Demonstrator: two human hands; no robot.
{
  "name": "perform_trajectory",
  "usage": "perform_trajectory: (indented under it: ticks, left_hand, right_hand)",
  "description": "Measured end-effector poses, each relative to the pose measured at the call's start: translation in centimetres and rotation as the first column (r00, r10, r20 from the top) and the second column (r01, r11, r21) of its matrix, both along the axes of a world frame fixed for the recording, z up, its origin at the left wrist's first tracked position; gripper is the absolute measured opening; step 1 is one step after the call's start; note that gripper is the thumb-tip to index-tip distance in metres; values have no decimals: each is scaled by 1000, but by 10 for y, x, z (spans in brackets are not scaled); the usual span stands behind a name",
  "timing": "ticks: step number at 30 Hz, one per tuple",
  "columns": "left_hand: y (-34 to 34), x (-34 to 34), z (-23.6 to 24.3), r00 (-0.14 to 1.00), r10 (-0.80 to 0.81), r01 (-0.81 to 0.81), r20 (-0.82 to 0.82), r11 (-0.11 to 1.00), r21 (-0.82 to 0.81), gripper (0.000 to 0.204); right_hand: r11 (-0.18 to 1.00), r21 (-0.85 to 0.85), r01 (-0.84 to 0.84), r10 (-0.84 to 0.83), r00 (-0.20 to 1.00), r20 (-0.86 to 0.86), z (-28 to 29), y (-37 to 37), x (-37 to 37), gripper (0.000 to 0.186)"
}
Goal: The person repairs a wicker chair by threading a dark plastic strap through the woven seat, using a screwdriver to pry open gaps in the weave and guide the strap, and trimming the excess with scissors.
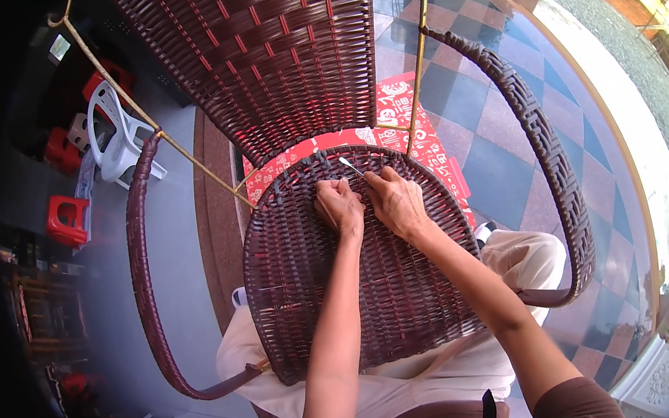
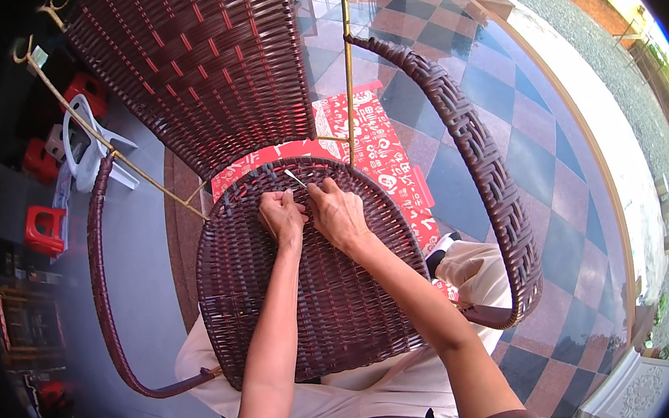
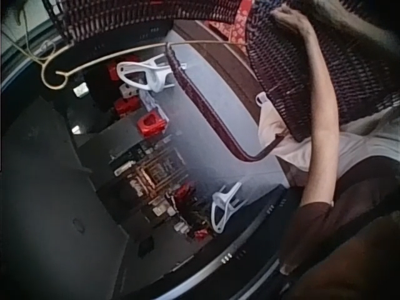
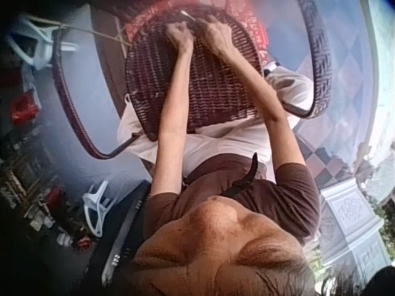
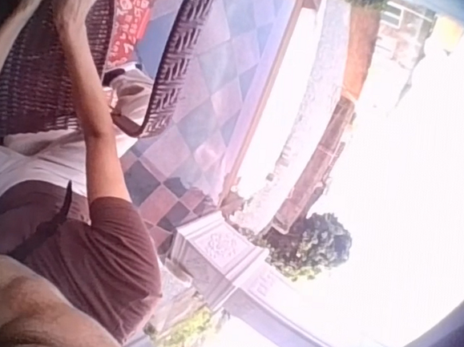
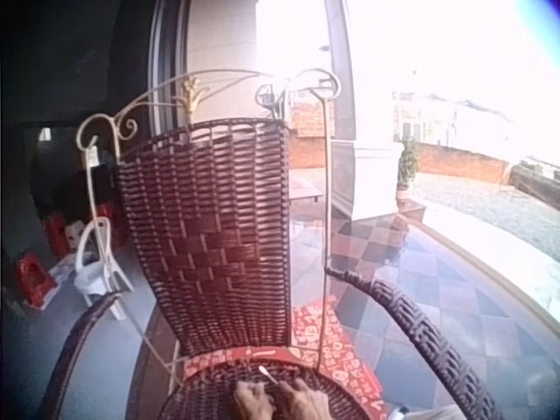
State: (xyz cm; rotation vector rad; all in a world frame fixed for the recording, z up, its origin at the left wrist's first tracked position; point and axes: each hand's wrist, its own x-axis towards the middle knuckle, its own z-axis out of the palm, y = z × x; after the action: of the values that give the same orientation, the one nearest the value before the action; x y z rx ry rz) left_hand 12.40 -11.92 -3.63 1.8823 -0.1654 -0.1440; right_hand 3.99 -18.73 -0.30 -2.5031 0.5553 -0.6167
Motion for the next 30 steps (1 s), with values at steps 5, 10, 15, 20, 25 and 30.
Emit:
perform_trajectory:
  ticks: [5, 10, 15, 20, 25, 30]
  left_hand:
    - [2, 2, 1, 994, -28, 18, -105, 995, -96, 16]
    - [2, 0, 0, 992, -37, 12, -120, 979, -202, 15]
    - [3, 0, -1, 994, -42, 24, -98, 985, -173, 14]
    - [0, -2, 1, 995, -52, 33, -90, 979, -202, 14]
    - [6, 0, -5, 999, -34, 29, -20, 978, -208, 13]
    - [3, 1, -5, 997, -67, 55, -44, 969, -242, 14]
  right_hand:
    - [1000, 23, -2, 2, 1000, -1, -2, -3, -5, 10]
    - [998, -40, -39, 37, 998, -55, 9, -12, -3, 9]
    - [997, -37, -68, 64, 994, -86, 4, -14, 5, 10]
    - [1000, -20, -23, 23, 999, -42, -12, -2, -4, 19]
    - [997, -67, -39, 39, 999, -5, -19, 8, -5, 39]
    - [992, -114, -45, 43, 999, -28, -19, 5, -7, 44]
